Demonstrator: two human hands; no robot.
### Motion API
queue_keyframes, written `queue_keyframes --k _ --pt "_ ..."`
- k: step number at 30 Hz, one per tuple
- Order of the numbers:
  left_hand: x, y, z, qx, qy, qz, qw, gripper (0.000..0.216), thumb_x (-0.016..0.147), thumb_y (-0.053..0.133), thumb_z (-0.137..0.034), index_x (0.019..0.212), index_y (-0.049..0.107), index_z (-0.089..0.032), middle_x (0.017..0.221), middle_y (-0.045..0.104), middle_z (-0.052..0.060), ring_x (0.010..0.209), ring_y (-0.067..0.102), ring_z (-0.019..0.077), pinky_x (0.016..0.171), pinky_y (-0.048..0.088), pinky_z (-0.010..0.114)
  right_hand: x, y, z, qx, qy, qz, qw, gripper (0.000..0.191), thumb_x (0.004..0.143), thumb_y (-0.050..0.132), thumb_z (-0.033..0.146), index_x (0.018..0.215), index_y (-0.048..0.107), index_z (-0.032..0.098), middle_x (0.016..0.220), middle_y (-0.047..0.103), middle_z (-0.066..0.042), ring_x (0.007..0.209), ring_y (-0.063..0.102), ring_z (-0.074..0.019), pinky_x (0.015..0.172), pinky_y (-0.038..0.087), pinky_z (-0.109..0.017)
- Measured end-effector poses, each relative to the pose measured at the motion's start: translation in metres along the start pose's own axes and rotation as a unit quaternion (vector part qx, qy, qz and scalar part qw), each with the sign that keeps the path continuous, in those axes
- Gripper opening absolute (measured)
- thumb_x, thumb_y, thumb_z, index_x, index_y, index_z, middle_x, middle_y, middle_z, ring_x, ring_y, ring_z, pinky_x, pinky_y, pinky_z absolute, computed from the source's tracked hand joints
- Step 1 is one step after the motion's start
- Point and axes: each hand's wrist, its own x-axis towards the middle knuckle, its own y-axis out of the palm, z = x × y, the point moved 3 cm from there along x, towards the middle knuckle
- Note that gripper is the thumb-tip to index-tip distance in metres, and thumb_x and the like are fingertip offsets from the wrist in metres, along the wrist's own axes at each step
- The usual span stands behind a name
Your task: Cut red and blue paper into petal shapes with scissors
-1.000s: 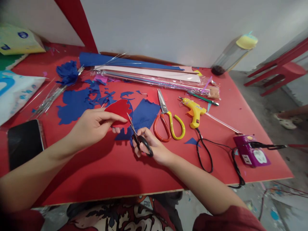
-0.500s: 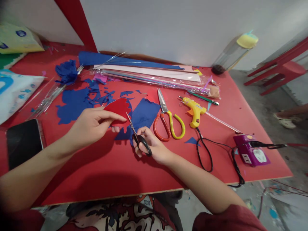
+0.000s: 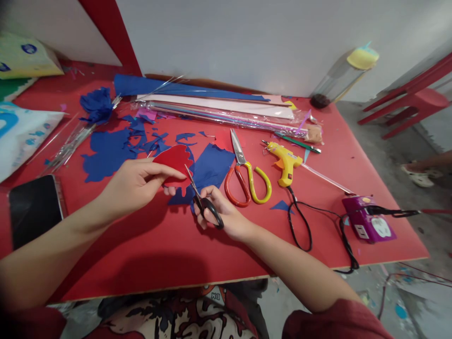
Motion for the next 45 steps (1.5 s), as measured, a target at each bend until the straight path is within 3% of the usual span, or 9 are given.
queue_keyframes --k 14,20,24,45 --pt "0.001 0.001 0.002 -0.089 -0.044 0.001 0.995 0.028 0.079 0.047 -0.011 0.085 0.073 -0.016 0.063 0.071 0.0 0.054 0.066 0.0106 0.06 0.055 0.019 0.002 0.0 0.001 0.005 -0.022 0.005 1.0 0.043 0.071 0.069 0.05 0.089 0.041 0.022 0.075 0.052 0.004 0.055 0.052 -0.0061 0.048 0.038 -0.019" --pt "0.0 0.005 0.005 -0.134 -0.063 -0.036 0.988 0.024 0.081 0.049 -0.013 0.085 0.073 -0.015 0.079 0.074 0.004 0.055 0.067 0.0105 0.058 0.056 0.018 0.003 0.0 0.001 0.02 -0.018 0.003 1.0 0.045 0.07 0.068 0.053 0.087 0.04 0.022 0.076 0.053 0.004 0.053 0.052 -0.0056 0.047 0.036 -0.019" --pt "-0.002 0.01 0.008 -0.127 -0.051 -0.025 0.99 0.026 0.081 0.049 -0.013 0.091 0.073 -0.017 0.064 0.072 0.002 0.057 0.068 0.0129 0.06 0.056 0.02 0.002 0.0 0.002 0.032 -0.011 0.006 0.999 0.046 0.069 0.069 0.053 0.088 0.04 0.023 0.077 0.052 0.004 0.053 0.051 -0.0061 0.047 0.036 -0.02" --pt "-0.003 0.007 0.003 -0.064 -0.031 -0.066 0.995 0.027 0.079 0.048 -0.013 0.088 0.073 -0.017 0.074 0.074 0.003 0.06 0.069 0.013 0.064 0.055 0.021 0.002 0.001 0.004 0.019 -0.008 -0.009 1.0 0.046 0.07 0.069 0.052 0.088 0.038 0.023 0.072 0.049 0.005 0.052 0.046 -0.0053 0.046 0.035 -0.019"
